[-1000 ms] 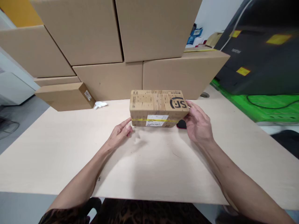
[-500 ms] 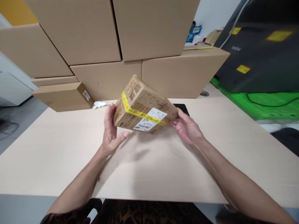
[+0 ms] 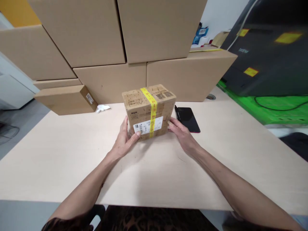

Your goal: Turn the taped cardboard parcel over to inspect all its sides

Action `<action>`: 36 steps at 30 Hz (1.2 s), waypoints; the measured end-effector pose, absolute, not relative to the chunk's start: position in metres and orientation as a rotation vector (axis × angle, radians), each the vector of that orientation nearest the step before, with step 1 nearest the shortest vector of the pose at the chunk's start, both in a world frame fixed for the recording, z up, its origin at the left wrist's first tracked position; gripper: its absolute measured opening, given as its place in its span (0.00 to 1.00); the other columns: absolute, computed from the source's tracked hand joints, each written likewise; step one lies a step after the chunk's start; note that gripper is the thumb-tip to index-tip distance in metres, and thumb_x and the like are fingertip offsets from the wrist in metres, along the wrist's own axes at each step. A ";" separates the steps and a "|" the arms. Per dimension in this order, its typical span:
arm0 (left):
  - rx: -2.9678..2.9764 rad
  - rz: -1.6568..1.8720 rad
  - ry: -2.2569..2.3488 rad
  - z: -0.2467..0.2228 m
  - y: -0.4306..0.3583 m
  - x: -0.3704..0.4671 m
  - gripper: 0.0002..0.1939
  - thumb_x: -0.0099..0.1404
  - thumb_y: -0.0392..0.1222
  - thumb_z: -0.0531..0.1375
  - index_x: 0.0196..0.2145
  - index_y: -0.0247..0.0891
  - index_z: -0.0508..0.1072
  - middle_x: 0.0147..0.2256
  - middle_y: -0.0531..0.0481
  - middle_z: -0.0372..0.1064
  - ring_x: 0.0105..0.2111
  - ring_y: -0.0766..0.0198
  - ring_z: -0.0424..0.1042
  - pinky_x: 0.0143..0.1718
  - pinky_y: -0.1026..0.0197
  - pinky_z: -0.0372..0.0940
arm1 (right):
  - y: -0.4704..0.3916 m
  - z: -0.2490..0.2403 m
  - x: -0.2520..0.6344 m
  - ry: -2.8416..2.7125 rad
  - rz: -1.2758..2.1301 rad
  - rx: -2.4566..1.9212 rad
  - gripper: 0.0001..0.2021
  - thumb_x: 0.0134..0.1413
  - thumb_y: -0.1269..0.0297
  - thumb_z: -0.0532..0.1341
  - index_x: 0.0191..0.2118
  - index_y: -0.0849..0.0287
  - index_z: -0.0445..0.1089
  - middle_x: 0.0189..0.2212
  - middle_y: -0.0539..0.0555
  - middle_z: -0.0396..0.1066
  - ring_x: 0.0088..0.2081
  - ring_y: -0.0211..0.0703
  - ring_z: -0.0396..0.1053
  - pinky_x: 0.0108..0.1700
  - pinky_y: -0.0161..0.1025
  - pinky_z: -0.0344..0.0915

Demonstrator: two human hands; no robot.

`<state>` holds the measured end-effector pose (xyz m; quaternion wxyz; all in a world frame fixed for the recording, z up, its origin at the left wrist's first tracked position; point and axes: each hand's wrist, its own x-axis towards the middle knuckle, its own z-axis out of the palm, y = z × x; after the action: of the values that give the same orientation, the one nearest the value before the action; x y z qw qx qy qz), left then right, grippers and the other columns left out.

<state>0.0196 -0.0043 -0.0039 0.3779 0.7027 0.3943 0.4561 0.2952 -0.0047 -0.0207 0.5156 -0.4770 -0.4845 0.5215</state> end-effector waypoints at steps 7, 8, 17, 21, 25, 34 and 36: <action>1.654 1.096 1.116 0.005 -0.008 0.014 0.49 0.71 0.60 0.66 0.78 0.45 0.47 0.64 0.34 0.73 0.62 0.40 0.74 0.66 0.31 0.66 | -0.015 -0.001 0.301 -1.178 1.091 -1.119 0.32 0.57 0.39 0.71 0.62 0.50 0.77 0.54 0.57 0.83 0.56 0.59 0.80 0.65 0.63 0.71; 1.625 1.105 1.145 0.007 -0.009 0.012 0.50 0.71 0.61 0.65 0.79 0.44 0.45 0.62 0.35 0.75 0.61 0.40 0.75 0.65 0.30 0.66 | -0.015 0.000 0.304 -1.161 1.054 -1.131 0.31 0.57 0.39 0.71 0.61 0.51 0.77 0.51 0.57 0.85 0.54 0.59 0.81 0.64 0.63 0.72; 1.653 1.165 1.230 0.010 -0.012 0.003 0.52 0.72 0.64 0.62 0.80 0.41 0.42 0.60 0.33 0.77 0.62 0.40 0.75 0.66 0.28 0.64 | -0.018 0.009 0.307 -1.093 0.973 -1.043 0.27 0.59 0.40 0.67 0.57 0.49 0.79 0.44 0.55 0.86 0.49 0.58 0.82 0.60 0.61 0.72; 1.759 1.171 1.135 0.005 -0.012 0.002 0.51 0.71 0.62 0.64 0.80 0.46 0.44 0.65 0.33 0.72 0.69 0.37 0.67 0.67 0.24 0.61 | -0.017 0.012 0.306 -1.031 1.013 -1.096 0.23 0.60 0.43 0.67 0.56 0.45 0.79 0.43 0.53 0.85 0.50 0.58 0.81 0.61 0.61 0.70; 1.905 1.293 0.994 0.008 -0.015 0.004 0.46 0.73 0.59 0.64 0.79 0.54 0.46 0.69 0.40 0.68 0.73 0.39 0.61 0.74 0.27 0.51 | -0.020 0.018 0.305 -1.044 0.958 -1.015 0.24 0.58 0.43 0.67 0.56 0.45 0.78 0.50 0.55 0.83 0.57 0.61 0.78 0.64 0.63 0.68; 1.971 1.485 0.746 0.016 -0.021 0.007 0.45 0.73 0.70 0.55 0.79 0.63 0.40 0.80 0.55 0.41 0.78 0.40 0.49 0.80 0.35 0.38 | -0.027 0.024 0.302 -0.974 0.922 -0.835 0.29 0.59 0.36 0.61 0.61 0.42 0.73 0.54 0.55 0.82 0.64 0.62 0.74 0.68 0.63 0.65; 1.955 1.422 0.801 0.010 -0.019 0.007 0.45 0.74 0.68 0.56 0.79 0.63 0.38 0.80 0.51 0.43 0.79 0.39 0.47 0.79 0.31 0.40 | -0.024 0.019 0.303 -0.993 0.940 -0.890 0.31 0.59 0.35 0.61 0.63 0.43 0.72 0.57 0.56 0.81 0.67 0.62 0.71 0.68 0.63 0.65</action>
<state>0.0070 -0.0187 0.0096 0.2932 0.7339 0.3006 0.5339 0.3026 -0.0243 0.0185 0.6853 -0.3972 -0.4433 0.4196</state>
